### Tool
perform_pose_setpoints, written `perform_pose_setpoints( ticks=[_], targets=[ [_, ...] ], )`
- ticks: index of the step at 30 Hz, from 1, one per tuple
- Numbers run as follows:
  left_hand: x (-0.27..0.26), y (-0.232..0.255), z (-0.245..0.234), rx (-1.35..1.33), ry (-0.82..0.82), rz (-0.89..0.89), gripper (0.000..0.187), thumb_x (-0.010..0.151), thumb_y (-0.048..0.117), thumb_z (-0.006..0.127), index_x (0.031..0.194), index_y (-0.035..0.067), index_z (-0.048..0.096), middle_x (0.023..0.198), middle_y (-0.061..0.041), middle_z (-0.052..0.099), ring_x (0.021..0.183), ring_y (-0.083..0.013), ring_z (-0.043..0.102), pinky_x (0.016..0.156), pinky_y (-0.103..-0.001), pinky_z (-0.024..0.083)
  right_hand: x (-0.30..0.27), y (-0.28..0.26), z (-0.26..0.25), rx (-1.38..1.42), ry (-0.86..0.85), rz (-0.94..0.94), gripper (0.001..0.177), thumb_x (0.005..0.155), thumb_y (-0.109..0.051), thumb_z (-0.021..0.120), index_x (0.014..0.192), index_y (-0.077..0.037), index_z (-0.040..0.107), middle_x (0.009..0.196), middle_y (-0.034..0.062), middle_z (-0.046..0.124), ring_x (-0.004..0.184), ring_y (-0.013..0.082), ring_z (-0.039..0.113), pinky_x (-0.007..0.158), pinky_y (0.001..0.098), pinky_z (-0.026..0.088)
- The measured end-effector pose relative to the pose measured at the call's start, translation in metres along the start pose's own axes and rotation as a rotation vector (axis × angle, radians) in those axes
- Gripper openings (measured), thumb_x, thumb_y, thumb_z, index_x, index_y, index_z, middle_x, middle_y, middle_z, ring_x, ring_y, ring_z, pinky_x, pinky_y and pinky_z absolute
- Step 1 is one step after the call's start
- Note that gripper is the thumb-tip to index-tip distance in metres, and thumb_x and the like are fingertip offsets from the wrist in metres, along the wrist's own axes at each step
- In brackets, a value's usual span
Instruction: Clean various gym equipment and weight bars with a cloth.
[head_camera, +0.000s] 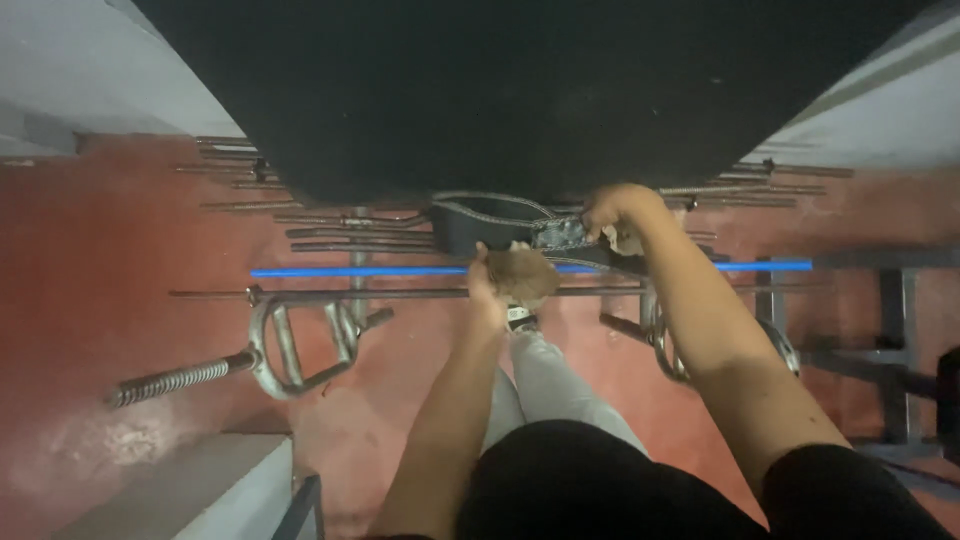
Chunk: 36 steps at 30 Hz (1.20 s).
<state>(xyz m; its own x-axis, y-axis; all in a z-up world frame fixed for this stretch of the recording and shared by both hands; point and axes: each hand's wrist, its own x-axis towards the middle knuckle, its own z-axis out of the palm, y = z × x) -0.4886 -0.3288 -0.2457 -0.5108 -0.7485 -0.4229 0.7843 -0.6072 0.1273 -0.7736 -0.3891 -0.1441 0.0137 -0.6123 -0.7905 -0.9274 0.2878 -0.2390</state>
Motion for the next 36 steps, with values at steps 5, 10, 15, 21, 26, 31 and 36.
perform_pose_setpoints(
  ticks=[5, 10, 15, 21, 26, 31, 36],
  targets=[
    [0.015, 0.030, -0.013, 0.044, -0.072, -0.045, 0.069, 0.086, 0.064, 0.060, 0.105, -0.001, 0.068, 0.095, -0.017, 0.073, 0.078, -0.0312, 0.072, 0.064, -0.043, 0.060, 0.044, -0.047, 0.002, -0.177, 0.079, 0.063, 0.033, 0.084, -0.029, 0.070, 0.113, -0.015, 0.080, 0.121, 0.0141, 0.076, 0.110, 0.0321, 0.073, 0.090, 0.0484, 0.057],
    [0.089, 0.076, -0.118, 0.214, 0.276, 0.034, 0.053, 0.085, 0.059, 0.061, 0.102, 0.010, 0.069, 0.081, -0.014, 0.067, 0.061, -0.0292, 0.063, 0.047, -0.042, 0.052, 0.143, -0.080, 0.107, -0.187, 0.550, -0.020, 0.047, 0.090, -0.028, 0.068, 0.136, -0.017, 0.062, 0.139, 0.0172, 0.062, 0.117, 0.0363, 0.068, 0.091, 0.0477, 0.057],
    [0.179, 0.098, -0.249, 0.406, 0.846, 0.211, 0.024, 0.093, 0.042, 0.059, 0.105, 0.022, 0.069, 0.072, -0.010, 0.056, 0.054, -0.0256, 0.050, 0.045, -0.042, 0.042, 0.197, -0.094, 0.166, -0.079, 0.516, -0.160, 0.061, 0.091, -0.023, 0.061, 0.150, -0.029, 0.045, 0.168, 0.0149, 0.014, 0.112, 0.0405, 0.067, 0.088, 0.0494, 0.056],
    [0.190, 0.077, -0.304, 0.414, 0.817, 0.268, 0.030, 0.096, 0.033, 0.058, 0.099, 0.004, 0.068, 0.072, -0.014, 0.059, 0.051, -0.0270, 0.053, 0.042, -0.040, 0.043, 0.182, -0.107, 0.166, -0.120, 0.404, -0.177, 0.060, 0.095, -0.030, 0.059, 0.153, -0.032, 0.042, 0.173, 0.0075, 0.005, 0.112, 0.0377, 0.068, 0.089, 0.0484, 0.056],
    [0.189, 0.067, -0.282, 0.254, 0.787, 0.392, 0.026, 0.096, 0.017, 0.060, 0.103, -0.006, 0.068, 0.090, -0.017, 0.073, 0.066, -0.0283, 0.073, 0.055, -0.038, 0.061, 0.174, -0.111, 0.172, -0.052, 0.456, -0.255, 0.064, 0.088, -0.033, 0.068, 0.148, -0.026, 0.048, 0.169, 0.0052, 0.013, 0.112, 0.0400, 0.066, 0.092, 0.0482, 0.055],
    [0.194, 0.072, -0.265, 0.337, 0.734, 0.358, 0.035, 0.102, 0.027, 0.055, 0.117, -0.002, 0.068, 0.100, -0.014, 0.069, 0.082, -0.0299, 0.067, 0.066, -0.041, 0.056, 0.212, -0.082, 0.204, 0.154, 0.760, -0.584, 0.059, 0.083, -0.014, 0.063, 0.142, -0.023, 0.061, 0.155, 0.0091, 0.055, 0.123, 0.0364, 0.068, 0.100, 0.0441, 0.055],
    [0.152, 0.076, -0.178, 0.058, 0.440, 0.211, 0.046, 0.104, 0.035, 0.043, 0.131, 0.001, 0.059, 0.123, -0.015, 0.068, 0.109, -0.0323, 0.067, 0.095, -0.045, 0.056, 0.192, -0.067, 0.191, 1.250, 0.198, -0.585, 0.050, 0.089, -0.024, 0.067, 0.135, -0.008, 0.065, 0.126, 0.0135, 0.074, 0.112, 0.0250, 0.072, 0.098, 0.0375, 0.057]
  ],
)
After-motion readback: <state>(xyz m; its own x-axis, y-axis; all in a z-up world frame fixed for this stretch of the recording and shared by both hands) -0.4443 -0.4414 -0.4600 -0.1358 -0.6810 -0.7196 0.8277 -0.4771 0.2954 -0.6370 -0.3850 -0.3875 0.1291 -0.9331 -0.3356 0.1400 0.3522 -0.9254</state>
